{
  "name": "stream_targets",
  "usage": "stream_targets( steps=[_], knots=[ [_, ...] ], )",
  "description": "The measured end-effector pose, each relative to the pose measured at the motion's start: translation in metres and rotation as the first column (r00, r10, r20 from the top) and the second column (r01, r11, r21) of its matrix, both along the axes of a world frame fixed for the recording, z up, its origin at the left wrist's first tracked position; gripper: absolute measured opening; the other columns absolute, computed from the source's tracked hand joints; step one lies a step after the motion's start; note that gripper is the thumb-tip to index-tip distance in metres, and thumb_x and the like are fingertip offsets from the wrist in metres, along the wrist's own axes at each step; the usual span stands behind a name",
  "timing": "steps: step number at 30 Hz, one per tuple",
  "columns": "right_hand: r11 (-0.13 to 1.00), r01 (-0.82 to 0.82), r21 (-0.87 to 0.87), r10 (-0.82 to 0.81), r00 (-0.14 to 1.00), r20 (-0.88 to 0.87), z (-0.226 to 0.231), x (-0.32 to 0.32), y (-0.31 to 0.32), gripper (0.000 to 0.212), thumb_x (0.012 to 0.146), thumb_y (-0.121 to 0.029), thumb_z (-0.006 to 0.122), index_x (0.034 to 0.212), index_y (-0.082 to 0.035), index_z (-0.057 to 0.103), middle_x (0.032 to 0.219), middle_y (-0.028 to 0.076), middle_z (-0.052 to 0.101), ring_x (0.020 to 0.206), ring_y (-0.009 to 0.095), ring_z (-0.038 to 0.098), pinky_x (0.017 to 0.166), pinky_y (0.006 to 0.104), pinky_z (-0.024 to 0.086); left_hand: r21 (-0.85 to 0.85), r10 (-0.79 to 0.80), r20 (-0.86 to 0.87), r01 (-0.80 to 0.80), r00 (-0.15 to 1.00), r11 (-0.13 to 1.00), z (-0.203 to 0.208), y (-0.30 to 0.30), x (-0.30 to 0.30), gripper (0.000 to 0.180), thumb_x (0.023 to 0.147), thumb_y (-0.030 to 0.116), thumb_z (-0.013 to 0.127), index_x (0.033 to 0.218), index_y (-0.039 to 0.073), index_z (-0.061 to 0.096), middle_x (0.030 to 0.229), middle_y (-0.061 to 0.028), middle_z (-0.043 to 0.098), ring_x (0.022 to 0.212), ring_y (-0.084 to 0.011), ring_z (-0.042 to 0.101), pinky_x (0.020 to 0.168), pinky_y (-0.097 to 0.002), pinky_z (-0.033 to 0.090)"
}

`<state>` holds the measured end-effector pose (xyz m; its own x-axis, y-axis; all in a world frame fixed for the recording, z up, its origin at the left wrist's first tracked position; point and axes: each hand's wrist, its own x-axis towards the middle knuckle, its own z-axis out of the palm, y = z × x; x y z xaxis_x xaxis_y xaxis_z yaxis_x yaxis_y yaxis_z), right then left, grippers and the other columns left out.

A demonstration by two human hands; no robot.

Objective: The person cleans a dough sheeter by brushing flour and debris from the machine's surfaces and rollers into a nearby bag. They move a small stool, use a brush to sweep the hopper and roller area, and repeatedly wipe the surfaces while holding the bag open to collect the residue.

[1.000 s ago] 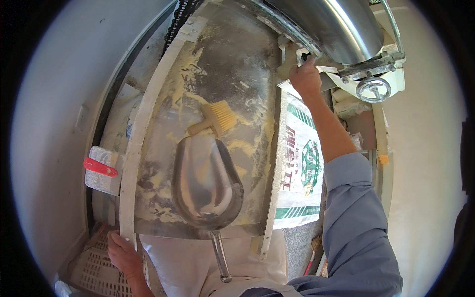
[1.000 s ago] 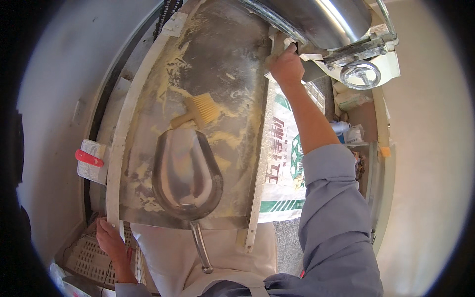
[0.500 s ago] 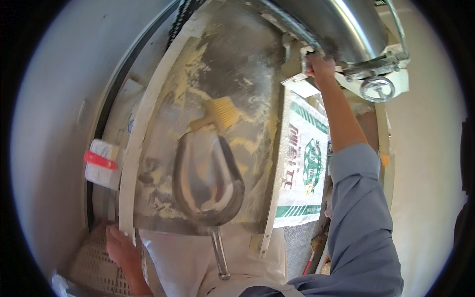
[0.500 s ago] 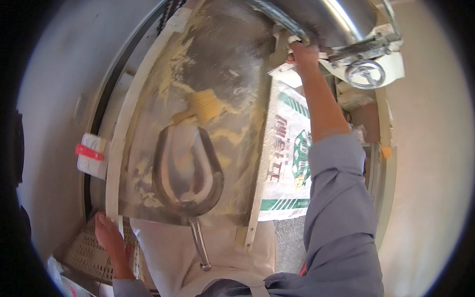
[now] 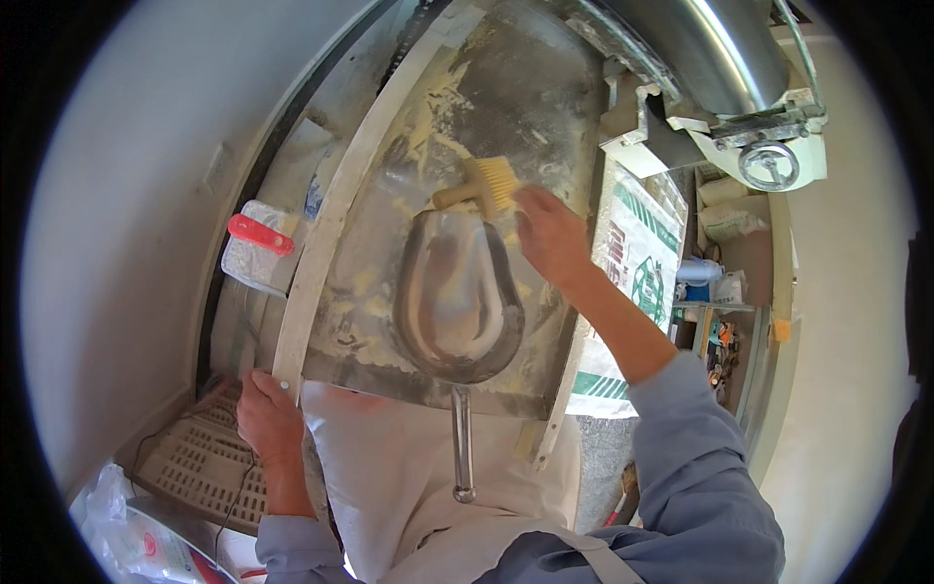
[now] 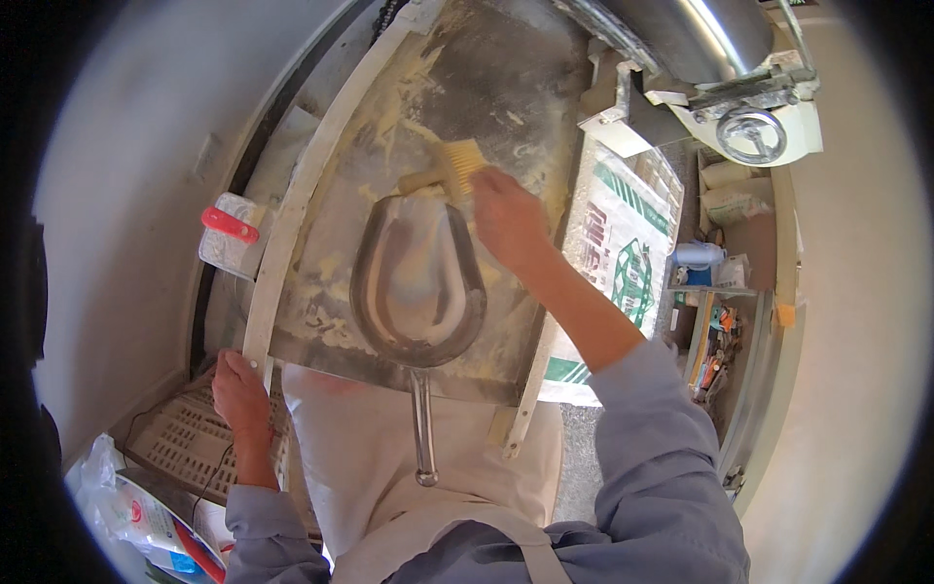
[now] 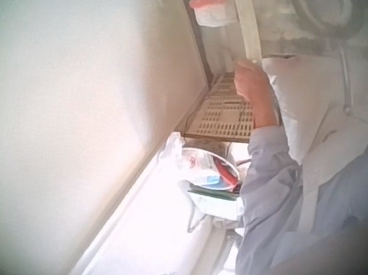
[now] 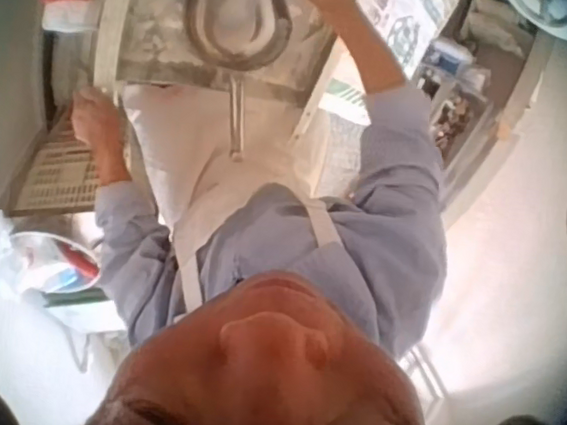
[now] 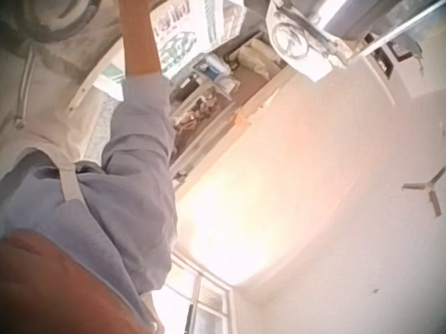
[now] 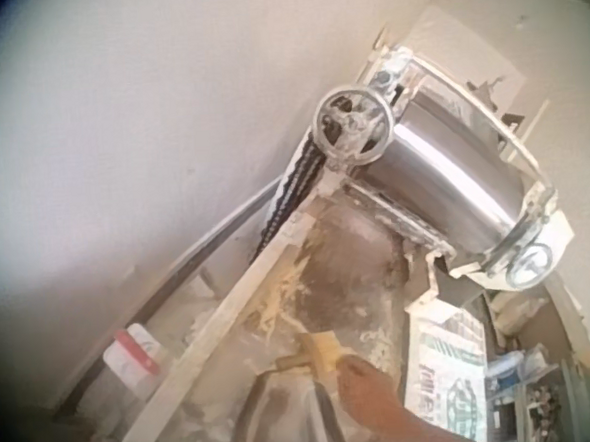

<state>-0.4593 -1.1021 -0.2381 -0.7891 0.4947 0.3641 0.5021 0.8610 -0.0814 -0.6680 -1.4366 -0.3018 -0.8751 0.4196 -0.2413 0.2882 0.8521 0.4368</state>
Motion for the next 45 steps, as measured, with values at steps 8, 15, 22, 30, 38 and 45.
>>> stream_targets(
  steps=[8,15,22,30,38,45],
  knots=[
    [0.969,-0.185,-0.161,0.245,0.721,0.649,-0.051,-0.075,0.049,0.027,0.072,-0.002,0.058,0.097,-0.009,0.057,0.098,0.008,0.061,0.089,0.028,0.060,0.073,0.0377,0.052,0.024,0.008,0.015,-0.008,1.000,1.000,0.003,0.004,-0.002,0.035,0.095,0.030,0.034,0.088,0.005,0.058,0.077,-0.0205,0.063,0.074,-0.0432,0.059,0.064,-0.0542,0.044],
    [0.915,-0.275,0.296,0.217,0.952,0.214,0.028,-0.076,0.058,0.029,0.072,-0.009,0.060,0.101,-0.009,0.055,0.102,0.007,0.058,0.094,0.026,0.059,0.066,0.0346,0.053,0.020,0.012,-0.009,-0.012,1.000,1.000,0.003,0.006,0.001,0.034,0.096,0.027,0.033,0.085,0.003,0.055,0.074,-0.0212,0.061,0.072,-0.0445,0.058,0.061,-0.0548,0.042],
    [0.802,-0.273,0.531,0.187,0.960,0.210,0.122,-0.110,0.136,0.032,0.073,-0.004,0.058,0.104,-0.009,0.052,0.104,0.008,0.059,0.089,0.029,0.061,0.066,0.0366,0.054,0.041,-0.007,0.011,0.006,1.000,0.999,0.006,0.005,-0.001,0.032,0.096,0.025,0.034,0.081,0.003,0.052,0.072,-0.0218,0.060,0.069,-0.0448,0.057,0.059,-0.0540,0.041],
    [0.920,-0.054,0.387,-0.048,0.967,0.250,0.130,-0.117,0.193,0.027,0.076,-0.001,0.053,0.101,-0.008,0.049,0.104,0.015,0.060,0.089,0.037,0.061,0.072,0.0436,0.051,0.052,0.020,0.012,-0.021,1.000,0.998,0.007,0.007,0.000,0.030,0.095,0.025,0.035,0.081,0.005,0.053,0.071,-0.0204,0.060,0.068,-0.0439,0.057,0.058,-0.0525,0.041],
    [0.917,-0.147,0.371,0.080,0.978,0.192,0.136,-0.091,0.172,0.027,0.076,0.000,0.053,0.101,-0.006,0.047,0.102,0.018,0.060,0.083,0.042,0.060,0.071,0.0471,0.050,0.103,0.015,0.014,-0.016,1.000,0.995,0.006,0.005,0.000,0.031,0.095,0.025,0.035,0.081,0.005,0.055,0.071,-0.0195,0.060,0.066,-0.0428,0.058,0.058,-0.0520,0.042],
    [0.944,0.127,0.304,-0.181,0.971,0.155,0.119,-0.067,0.210,0.025,0.079,-0.004,0.054,0.102,-0.006,0.044,0.096,0.022,0.061,0.082,0.043,0.061,0.071,0.0502,0.049,0.058,0.007,-0.009,-0.007,1.000,0.998,0.003,0.004,0.000,0.031,0.095,0.025,0.035,0.081,0.005,0.055,0.071,-0.0196,0.060,0.066,-0.0427,0.057,0.057,-0.0517,0.042]
  ],
)
